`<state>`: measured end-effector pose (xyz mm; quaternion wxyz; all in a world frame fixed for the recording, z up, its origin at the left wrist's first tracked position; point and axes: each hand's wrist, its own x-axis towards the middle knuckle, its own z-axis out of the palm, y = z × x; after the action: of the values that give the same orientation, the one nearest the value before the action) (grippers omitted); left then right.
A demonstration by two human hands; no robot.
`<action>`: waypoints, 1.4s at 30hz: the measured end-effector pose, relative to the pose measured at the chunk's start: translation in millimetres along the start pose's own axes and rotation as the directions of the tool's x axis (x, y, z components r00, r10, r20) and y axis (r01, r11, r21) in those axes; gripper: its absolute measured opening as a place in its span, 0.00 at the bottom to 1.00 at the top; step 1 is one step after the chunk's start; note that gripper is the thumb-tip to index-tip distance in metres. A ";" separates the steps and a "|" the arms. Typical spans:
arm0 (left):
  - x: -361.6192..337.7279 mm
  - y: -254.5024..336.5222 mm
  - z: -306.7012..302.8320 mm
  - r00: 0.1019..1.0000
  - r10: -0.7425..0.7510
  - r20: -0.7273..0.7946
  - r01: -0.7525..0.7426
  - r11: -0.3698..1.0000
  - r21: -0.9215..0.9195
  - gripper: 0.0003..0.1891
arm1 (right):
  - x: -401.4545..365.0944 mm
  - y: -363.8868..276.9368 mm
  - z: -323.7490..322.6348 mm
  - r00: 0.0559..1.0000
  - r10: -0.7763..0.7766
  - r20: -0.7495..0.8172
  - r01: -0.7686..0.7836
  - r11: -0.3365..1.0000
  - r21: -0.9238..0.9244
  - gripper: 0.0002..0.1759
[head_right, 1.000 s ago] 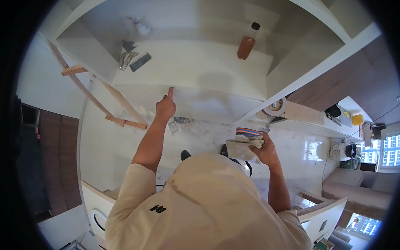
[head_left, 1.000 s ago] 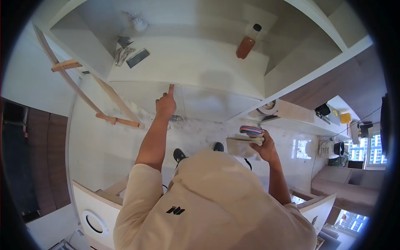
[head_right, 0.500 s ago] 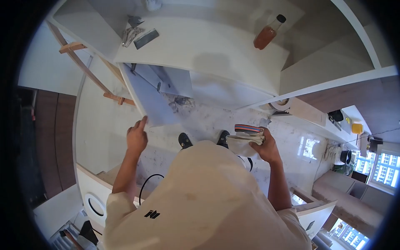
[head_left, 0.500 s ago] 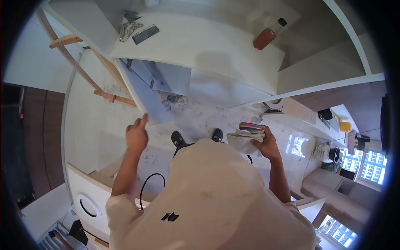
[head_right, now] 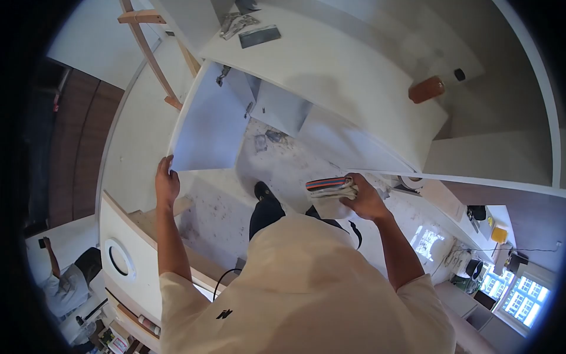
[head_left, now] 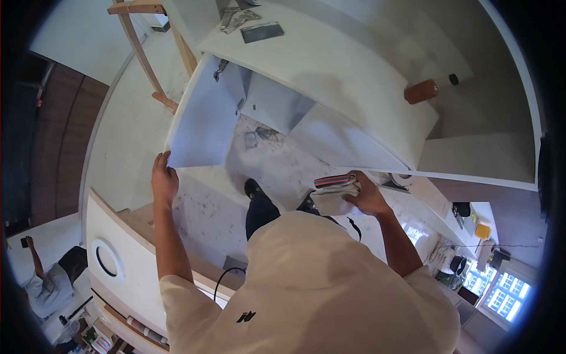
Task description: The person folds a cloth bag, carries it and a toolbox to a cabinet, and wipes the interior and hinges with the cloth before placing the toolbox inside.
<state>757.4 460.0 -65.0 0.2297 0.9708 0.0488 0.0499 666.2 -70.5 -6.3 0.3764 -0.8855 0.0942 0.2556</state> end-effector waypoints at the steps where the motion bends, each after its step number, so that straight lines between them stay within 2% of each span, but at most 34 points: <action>1: 2.9 -7.0 1.5 1.000 -0.008 -0.024 0.008 1.000 -0.007 0.24 | 8.3 -13.5 7.3 1.000 -0.015 -0.007 0.015 1.000 -0.019 0.34; 3: 5.8 -23.1 8.0 0.998 -0.029 -0.063 0.028 0.999 -0.028 0.23 | 24.9 -40.2 27.9 0.999 -0.040 0.005 0.040 0.999 -0.014 0.34; 6: 13.5 -22.8 3.0 0.978 -0.202 -0.052 0.184 0.952 -0.243 0.18 | 57.4 -76.0 60.7 0.992 -0.108 0.060 0.109 0.994 -0.004 0.34; 7: 14.7 -23.4 1.1 0.975 -0.214 -0.054 0.190 0.938 -0.290 0.16 | 65.5 -85.2 74.1 0.987 -0.132 0.089 0.132 0.991 0.012 0.34; 10: 22.6 -33.5 -4.2 0.969 -0.237 -0.073 0.191 0.903 -0.386 0.12 | 94.0 -109.0 103.4 0.932 -0.276 0.235 0.277 0.960 0.031 0.33; 13: 31.5 -46.8 1.0 0.960 -0.254 -0.116 0.175 0.872 -0.457 0.11 | 117.4 -124.0 130.1 0.842 -0.450 0.297 0.473 0.881 -0.005 0.31; 16: 36.6 -63.8 4.0 0.951 -0.281 -0.132 0.176 0.838 -0.517 0.10 | 128.7 -140.2 137.0 0.799 -0.425 0.426 0.457 0.889 0.030 0.30; 19: 46.1 -72.6 0.9 0.937 -0.332 -0.108 0.224 0.808 -0.545 0.10 | 133.6 -141.2 129.2 0.766 -0.489 0.418 0.514 0.856 0.059 0.30; 22: 55.1 -77.6 -2.5 0.933 -0.353 -0.076 0.248 0.780 -0.575 0.12 | 123.7 -141.8 100.7 0.823 -0.470 0.319 0.440 0.883 0.166 0.31; 24: 60.5 -89.7 4.0 0.928 -0.366 -0.073 0.248 0.750 -0.614 0.15 | 113.2 -141.7 73.5 0.892 -0.381 0.241 0.355 0.923 0.147 0.31; 25: 62.2 -82.1 4.2 0.935 -0.305 -0.183 0.208 0.887 -0.412 0.15 | 109.2 -140.8 64.3 0.917 -0.338 0.211 0.312 0.938 0.149 0.32; 26: 59.4 -76.6 3.9 0.934 -0.223 -0.280 0.179 0.968 -0.177 0.16 | 106.4 -136.9 57.2 0.930 -0.320 0.183 0.284 0.938 0.197 0.33; 27: 57.6 -66.7 -0.2 0.926 -0.123 -0.358 0.159 0.985 0.073 0.17 | 105.6 -132.5 50.7 0.939 -0.304 0.157 0.261 0.933 0.246 0.33; 28: 53.8 -32.9 -9.8 0.930 -0.056 -0.364 0.105 0.988 0.116 0.18 | 107.8 -131.2 47.5 0.948 -0.290 0.132 0.242 0.925 0.293 0.34; 29: 48.9 2.7 -15.6 0.979 -0.069 -0.194 0.049 0.993 -0.107 0.20 | 111.9 -129.3 49.5 0.947 -0.295 0.129 0.235 0.906 0.352 0.34; 30: 41.8 33.3 -16.1 0.999 -0.041 -0.014 0.034 0.943 -0.332 0.22 | 116.9 -125.4 53.7 0.946 -0.295 0.130 0.221 0.887 0.407 0.34; 31: 34.0 52.3 -9.1 0.975 0.119 0.186 -0.002 0.846 -0.533 0.27 | 118.7 -125.1 56.8 0.947 -0.293 0.136 0.202 0.866 0.457 0.34; 32: 29.0 84.1 -11.4 0.915 0.232 0.328 0.028 0.778 -0.628 0.30 | 119.7 -133.0 57.8 0.930 -0.322 0.179 0.192 0.839 0.509 0.34; 34: 31.6 114.5 1.8 0.820 0.409 0.401 0.035 0.663 -0.748 0.34 | 123.1 -157.8 63.5 0.884 -0.390 0.258 0.168 0.781 0.602 0.35; 37: 37.7 120.8 9.9 0.689 0.426 0.586 0.308 0.561 -0.769 0.38 | 122.9 -189.2 72.5 0.817 -0.493 0.298 0.323 0.820 0.472 0.36; 38: 32.2 120.6 7.1 0.643 0.377 0.667 0.526 0.416 -0.742 0.40 | 121.1 -200.2 73.2 0.803 -0.509 0.311 0.384 0.839 0.385 0.37; 41: 14.0 108.5 -12.9 0.633 0.431 0.643 0.396 0.533 -0.748 0.43 | 116.1 -218.9 83.2 0.776 -0.550 0.307 0.411 0.812 0.415 0.36; 42: 2.4 116.4 -21.5 0.735 0.464 0.495 0.291 0.444 -0.848 0.45 | 116.1 -223.5 86.2 0.766 -0.567 0.302 0.455 0.811 0.368 0.35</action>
<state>765.6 366.1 6.8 0.7005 0.6475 -0.1257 -0.2723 812.4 150.2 20.6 0.5616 -0.7452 -0.1970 0.3009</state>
